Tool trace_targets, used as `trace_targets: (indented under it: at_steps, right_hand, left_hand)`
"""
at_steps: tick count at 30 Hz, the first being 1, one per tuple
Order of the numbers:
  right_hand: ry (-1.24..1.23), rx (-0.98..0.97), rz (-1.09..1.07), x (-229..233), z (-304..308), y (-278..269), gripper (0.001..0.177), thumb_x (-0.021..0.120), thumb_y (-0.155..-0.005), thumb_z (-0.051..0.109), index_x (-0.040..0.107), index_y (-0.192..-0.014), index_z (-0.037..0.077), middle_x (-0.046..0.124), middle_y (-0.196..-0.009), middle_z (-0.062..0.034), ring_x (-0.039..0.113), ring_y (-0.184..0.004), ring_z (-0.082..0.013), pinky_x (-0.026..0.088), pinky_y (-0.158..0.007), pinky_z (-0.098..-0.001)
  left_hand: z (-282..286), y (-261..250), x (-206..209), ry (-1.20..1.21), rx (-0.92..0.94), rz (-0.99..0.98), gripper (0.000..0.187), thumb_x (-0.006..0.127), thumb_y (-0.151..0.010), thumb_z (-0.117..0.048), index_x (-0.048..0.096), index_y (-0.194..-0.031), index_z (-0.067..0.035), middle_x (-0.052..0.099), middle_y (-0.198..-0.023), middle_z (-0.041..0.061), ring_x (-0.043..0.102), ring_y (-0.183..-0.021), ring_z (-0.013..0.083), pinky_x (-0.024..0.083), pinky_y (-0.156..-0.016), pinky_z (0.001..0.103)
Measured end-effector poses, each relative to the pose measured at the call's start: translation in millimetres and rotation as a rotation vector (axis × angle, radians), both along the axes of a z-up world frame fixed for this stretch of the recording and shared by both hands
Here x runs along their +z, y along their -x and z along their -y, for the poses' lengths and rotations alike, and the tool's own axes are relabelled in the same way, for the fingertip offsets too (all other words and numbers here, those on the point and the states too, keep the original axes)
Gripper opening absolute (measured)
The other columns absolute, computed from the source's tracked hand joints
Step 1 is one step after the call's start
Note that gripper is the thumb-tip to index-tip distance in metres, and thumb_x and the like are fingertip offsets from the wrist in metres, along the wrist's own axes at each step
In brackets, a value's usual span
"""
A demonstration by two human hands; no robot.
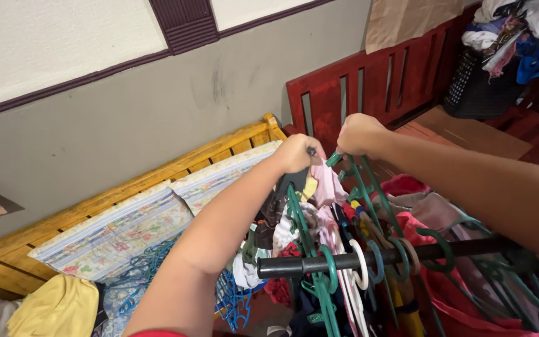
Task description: The recorder takes small items of clothing from a bin and a pile on a bench and hangs them onto plastic hangers on a clothing rack.
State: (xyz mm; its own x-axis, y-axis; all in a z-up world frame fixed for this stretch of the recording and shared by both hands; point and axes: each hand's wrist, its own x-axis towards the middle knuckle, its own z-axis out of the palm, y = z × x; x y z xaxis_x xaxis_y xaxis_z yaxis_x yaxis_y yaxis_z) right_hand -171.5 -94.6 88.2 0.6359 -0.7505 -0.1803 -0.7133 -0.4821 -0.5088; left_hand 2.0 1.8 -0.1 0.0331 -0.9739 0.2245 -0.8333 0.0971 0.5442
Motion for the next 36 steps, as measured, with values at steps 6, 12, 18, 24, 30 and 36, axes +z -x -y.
trace_targets:
  at_steps: [6, 12, 18, 24, 30, 36]
  right_hand:
    - [0.168, 0.072, 0.069, -13, -3, 2, 0.023, 0.076, -0.074, 0.008, 0.067, -0.094, 0.003, 0.076, -0.084, -0.0164, 0.075, -0.083, -0.0315, 0.058, -0.076, -0.04]
    - [0.178, -0.011, 0.125, -3, -13, 7, 0.02, 0.072, -0.075, 0.005, 0.067, -0.094, 0.005, 0.073, -0.087, -0.0173, 0.072, -0.088, -0.0329, 0.057, -0.077, -0.0411]
    - [0.074, -0.019, 0.221, 20, -23, 17, 0.022, 0.075, -0.07, 0.003, 0.067, -0.09, 0.004, 0.073, -0.082, -0.0156, 0.074, -0.08, -0.0282, 0.058, -0.072, -0.038]
    - [0.101, 0.013, 0.226, 29, -19, 18, 0.018, 0.074, -0.075, 0.006, 0.064, -0.09, 0.004, 0.075, -0.077, -0.0129, 0.075, -0.074, -0.0244, 0.058, -0.071, -0.0365]
    - [-0.008, -0.038, 0.241, 34, -23, 20, 0.017, 0.073, -0.076, 0.004, 0.063, -0.09, 0.006, 0.075, -0.078, -0.0123, 0.076, -0.076, -0.0227, 0.059, -0.072, -0.0349]
    - [0.064, -0.028, 0.233, 35, -23, 21, 0.018, 0.072, -0.076, 0.004, 0.065, -0.092, 0.003, 0.076, -0.079, -0.0122, 0.076, -0.077, -0.0239, 0.058, -0.073, -0.036]
  left_hand:
    - [8, -11, -14, -0.018, -0.016, -0.409, 0.013, 0.081, -0.083, -0.013, 0.081, -0.094, -0.007, 0.077, -0.083, 0.004, 0.068, -0.077, 0.0108, 0.057, -0.076, 0.029]
    - [19, -19, -23, -0.228, -0.035, -0.678, 0.016, 0.078, -0.086, -0.012, 0.08, -0.1, -0.005, 0.076, -0.091, 0.003, 0.067, -0.082, 0.0116, 0.057, -0.078, 0.031]
    - [21, -25, -23, -0.316, -0.105, -0.73, 0.021, 0.078, -0.084, -0.015, 0.08, -0.103, -0.008, 0.078, -0.097, 0.002, 0.069, -0.093, 0.0114, 0.053, -0.089, 0.027]
    - [19, -11, -21, -0.239, -0.035, -0.718, 0.019, 0.083, -0.087, -0.016, 0.079, -0.099, -0.002, 0.073, -0.093, 0.005, 0.063, -0.087, 0.013, 0.051, -0.083, 0.03]
    - [17, -18, -27, -0.155, -0.058, -0.861, 0.019, 0.079, -0.083, -0.01, 0.079, -0.1, -0.003, 0.076, -0.093, 0.004, 0.068, -0.085, 0.0115, 0.055, -0.082, 0.028]
    - [16, -10, -32, -0.067, -0.033, -1.004, 0.019, 0.074, -0.088, -0.007, 0.076, -0.105, -0.002, 0.076, -0.095, 0.007, 0.07, -0.083, 0.0137, 0.057, -0.078, 0.03]
